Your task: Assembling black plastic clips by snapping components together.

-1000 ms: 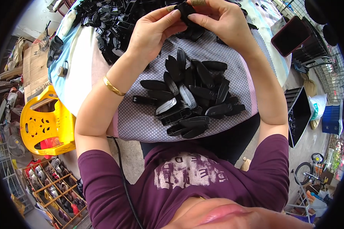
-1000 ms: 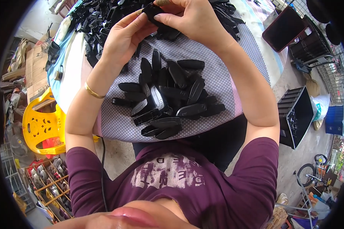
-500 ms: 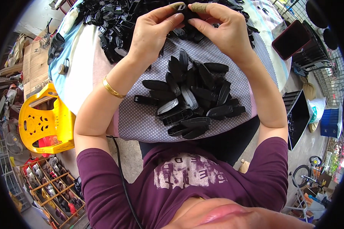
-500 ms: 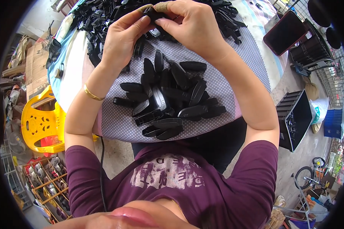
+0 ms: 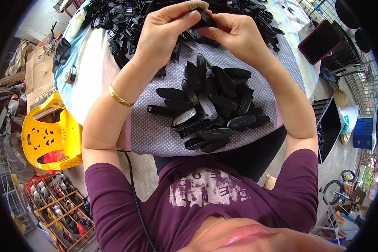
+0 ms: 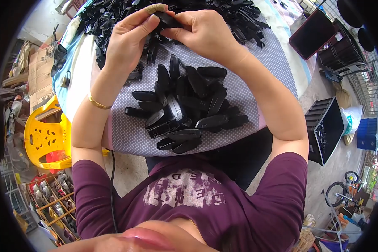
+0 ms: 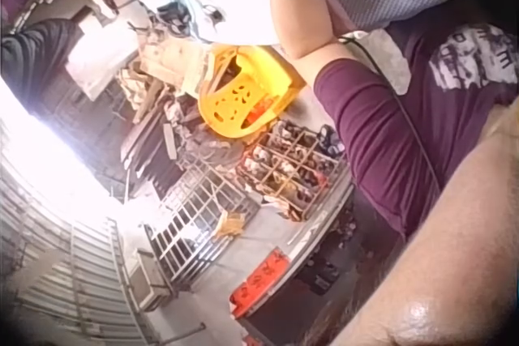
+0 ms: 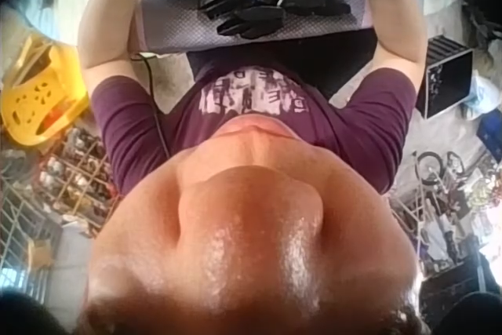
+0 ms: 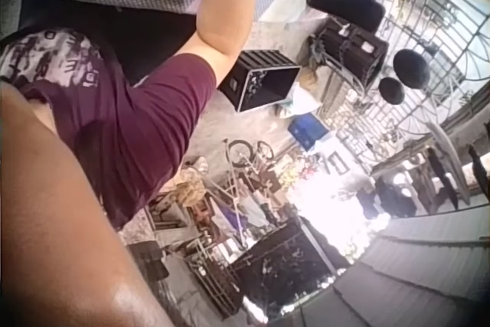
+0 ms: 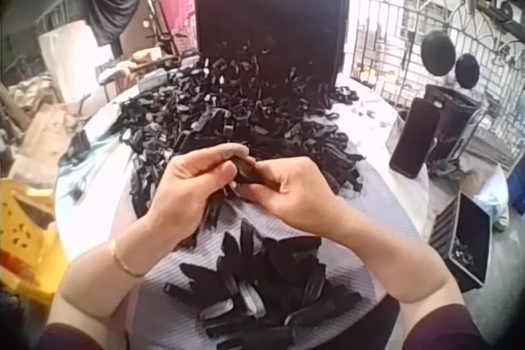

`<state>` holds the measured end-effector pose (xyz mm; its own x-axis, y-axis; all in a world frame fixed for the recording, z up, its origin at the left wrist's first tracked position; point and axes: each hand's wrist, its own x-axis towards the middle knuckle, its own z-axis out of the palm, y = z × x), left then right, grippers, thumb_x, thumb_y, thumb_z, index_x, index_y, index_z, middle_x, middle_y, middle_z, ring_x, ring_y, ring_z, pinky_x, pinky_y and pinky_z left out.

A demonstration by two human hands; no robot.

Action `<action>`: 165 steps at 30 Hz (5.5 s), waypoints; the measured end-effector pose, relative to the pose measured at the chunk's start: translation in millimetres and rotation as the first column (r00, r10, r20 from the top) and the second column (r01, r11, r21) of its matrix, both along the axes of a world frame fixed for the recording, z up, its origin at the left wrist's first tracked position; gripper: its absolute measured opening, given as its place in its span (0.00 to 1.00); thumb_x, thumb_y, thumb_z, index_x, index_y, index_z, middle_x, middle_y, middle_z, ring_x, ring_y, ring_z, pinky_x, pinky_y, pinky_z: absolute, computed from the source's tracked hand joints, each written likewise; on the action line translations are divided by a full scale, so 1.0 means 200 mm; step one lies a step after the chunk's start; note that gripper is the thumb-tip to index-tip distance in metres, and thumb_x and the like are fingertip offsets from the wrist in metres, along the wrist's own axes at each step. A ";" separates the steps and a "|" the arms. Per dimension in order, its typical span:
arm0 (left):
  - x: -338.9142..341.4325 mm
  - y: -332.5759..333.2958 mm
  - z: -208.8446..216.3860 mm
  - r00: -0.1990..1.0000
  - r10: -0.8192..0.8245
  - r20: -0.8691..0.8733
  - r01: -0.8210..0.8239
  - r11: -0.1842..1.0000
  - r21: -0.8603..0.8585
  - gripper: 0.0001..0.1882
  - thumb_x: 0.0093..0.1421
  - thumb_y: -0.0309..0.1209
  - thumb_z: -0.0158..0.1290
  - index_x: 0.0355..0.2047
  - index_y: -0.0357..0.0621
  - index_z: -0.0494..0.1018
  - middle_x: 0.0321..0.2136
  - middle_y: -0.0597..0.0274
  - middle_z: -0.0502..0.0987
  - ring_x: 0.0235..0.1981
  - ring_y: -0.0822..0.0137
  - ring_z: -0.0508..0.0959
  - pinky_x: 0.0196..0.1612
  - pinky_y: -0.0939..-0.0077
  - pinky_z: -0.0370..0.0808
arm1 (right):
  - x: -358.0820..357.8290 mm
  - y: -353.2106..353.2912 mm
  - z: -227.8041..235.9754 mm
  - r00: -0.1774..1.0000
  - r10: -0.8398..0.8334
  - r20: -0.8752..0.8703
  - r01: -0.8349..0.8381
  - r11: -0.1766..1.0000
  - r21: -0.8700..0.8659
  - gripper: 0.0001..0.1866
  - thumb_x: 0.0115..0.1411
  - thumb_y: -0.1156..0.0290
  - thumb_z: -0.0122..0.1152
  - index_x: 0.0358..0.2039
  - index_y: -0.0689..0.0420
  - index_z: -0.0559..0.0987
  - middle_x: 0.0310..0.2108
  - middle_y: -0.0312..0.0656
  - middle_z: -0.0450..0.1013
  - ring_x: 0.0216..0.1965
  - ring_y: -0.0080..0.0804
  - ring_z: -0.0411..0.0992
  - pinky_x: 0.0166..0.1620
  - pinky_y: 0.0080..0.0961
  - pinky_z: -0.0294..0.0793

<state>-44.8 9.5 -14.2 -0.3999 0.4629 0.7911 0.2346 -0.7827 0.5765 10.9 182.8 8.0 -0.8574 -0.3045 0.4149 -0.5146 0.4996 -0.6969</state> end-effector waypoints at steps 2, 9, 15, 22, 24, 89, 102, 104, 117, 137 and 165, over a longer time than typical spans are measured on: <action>0.14 -0.01 0.12 0.858 0.394 0.330 -0.233 0.870 -0.434 0.12 0.60 0.20 0.47 0.43 0.34 0.74 0.37 0.60 0.78 0.37 0.72 0.76 0.42 0.83 0.72 | 0.02 0.02 -0.01 0.981 -0.042 -0.190 0.049 0.998 0.030 0.14 0.55 0.70 0.62 0.41 0.64 0.77 0.28 0.37 0.77 0.30 0.16 0.72 0.36 0.14 0.71; 0.27 0.05 0.16 0.847 0.388 -0.363 -0.531 0.602 -0.596 0.17 0.54 0.25 0.57 0.46 0.42 0.74 0.38 0.62 0.79 0.37 0.72 0.78 0.41 0.80 0.74 | -0.01 0.30 0.24 0.994 -0.040 0.105 0.020 0.983 0.184 0.10 0.51 0.73 0.62 0.34 0.63 0.78 0.26 0.42 0.75 0.28 0.25 0.74 0.32 0.21 0.73; 0.34 0.15 0.15 0.825 0.089 -0.558 -0.502 0.570 -0.650 0.15 0.50 0.29 0.59 0.41 0.43 0.76 0.30 0.56 0.79 0.29 0.63 0.78 0.35 0.74 0.75 | -0.15 0.59 0.12 0.867 -0.498 0.017 0.421 0.751 0.509 0.13 0.45 0.65 0.65 0.30 0.60 0.81 0.24 0.47 0.76 0.28 0.36 0.75 0.33 0.28 0.74; 0.12 0.46 -0.02 0.336 0.189 -0.922 -0.911 0.314 -0.268 0.14 0.52 0.33 0.58 0.39 0.42 0.76 0.30 0.58 0.74 0.34 0.60 0.75 0.38 0.71 0.73 | -0.18 0.54 0.09 0.800 -0.590 -0.111 0.524 0.596 0.608 0.11 0.47 0.67 0.57 0.30 0.56 0.81 0.28 0.49 0.76 0.33 0.40 0.76 0.39 0.32 0.73; 0.12 0.50 -0.04 0.180 0.150 -0.972 -0.959 0.246 -0.139 0.15 0.51 0.33 0.58 0.38 0.41 0.75 0.30 0.58 0.74 0.38 0.59 0.74 0.40 0.70 0.72 | -0.18 0.55 0.08 0.811 -0.552 -0.193 0.539 0.577 0.613 0.11 0.48 0.68 0.55 0.30 0.56 0.81 0.29 0.49 0.76 0.33 0.40 0.76 0.38 0.33 0.73; 0.11 0.30 0.15 -0.007 0.182 -0.983 -0.911 0.405 0.081 0.11 0.55 0.23 0.54 0.40 0.34 0.74 0.32 0.58 0.77 0.36 0.68 0.76 0.42 0.80 0.71 | -0.12 0.50 0.10 0.865 -0.492 -0.102 0.381 0.509 0.772 0.13 0.40 0.68 0.63 0.29 0.59 0.79 0.22 0.41 0.75 0.24 0.31 0.73 0.30 0.24 0.72; 0.06 0.17 0.11 0.682 0.731 -0.017 -0.605 0.551 -0.575 0.06 0.53 0.19 0.56 0.33 0.35 0.73 0.29 0.64 0.76 0.31 0.76 0.74 0.38 0.84 0.72 | -0.04 0.23 0.14 0.990 -0.023 0.138 0.060 0.962 -0.265 0.13 0.55 0.77 0.59 0.42 0.66 0.74 0.31 0.38 0.74 0.31 0.19 0.71 0.35 0.17 0.71; 0.07 0.14 0.12 0.721 0.668 0.181 -0.486 0.675 -0.555 0.10 0.54 0.19 0.55 0.38 0.34 0.73 0.31 0.63 0.76 0.32 0.76 0.74 0.38 0.84 0.72 | -0.03 0.16 0.09 0.997 0.068 0.040 -0.053 0.952 -0.301 0.14 0.54 0.79 0.59 0.42 0.67 0.74 0.32 0.38 0.75 0.32 0.19 0.71 0.35 0.17 0.72; 0.10 0.14 0.03 0.715 0.549 0.432 -0.341 0.814 -0.469 0.17 0.58 0.23 0.52 0.48 0.35 0.70 0.39 0.60 0.77 0.35 0.75 0.76 0.40 0.85 0.73 | -0.01 0.01 0.03 0.775 -0.133 -0.617 0.073 0.990 -0.121 0.11 0.48 0.75 0.65 0.33 0.62 0.77 0.26 0.48 0.72 0.28 0.40 0.73 0.31 0.28 0.72; -0.08 0.11 0.04 0.997 -0.068 -0.047 0.070 0.997 0.044 0.14 0.58 0.18 0.49 0.45 0.34 0.73 0.38 0.59 0.77 0.38 0.71 0.76 0.44 0.83 0.72 | 0.01 0.08 0.06 0.956 -0.054 -0.290 0.071 0.996 0.048 0.16 0.54 0.71 0.63 0.43 0.64 0.76 0.25 0.40 0.76 0.27 0.19 0.73 0.31 0.13 0.71; -0.01 0.06 0.05 0.517 0.621 -0.589 -0.830 0.196 -0.522 0.17 0.53 0.27 0.58 0.44 0.39 0.74 0.33 0.58 0.79 0.35 0.71 0.79 0.41 0.80 0.75 | -0.21 0.65 0.00 0.805 -0.412 -0.428 0.594 0.553 0.585 0.12 0.53 0.64 0.60 0.32 0.59 0.79 0.25 0.46 0.75 0.30 0.34 0.75 0.39 0.26 0.73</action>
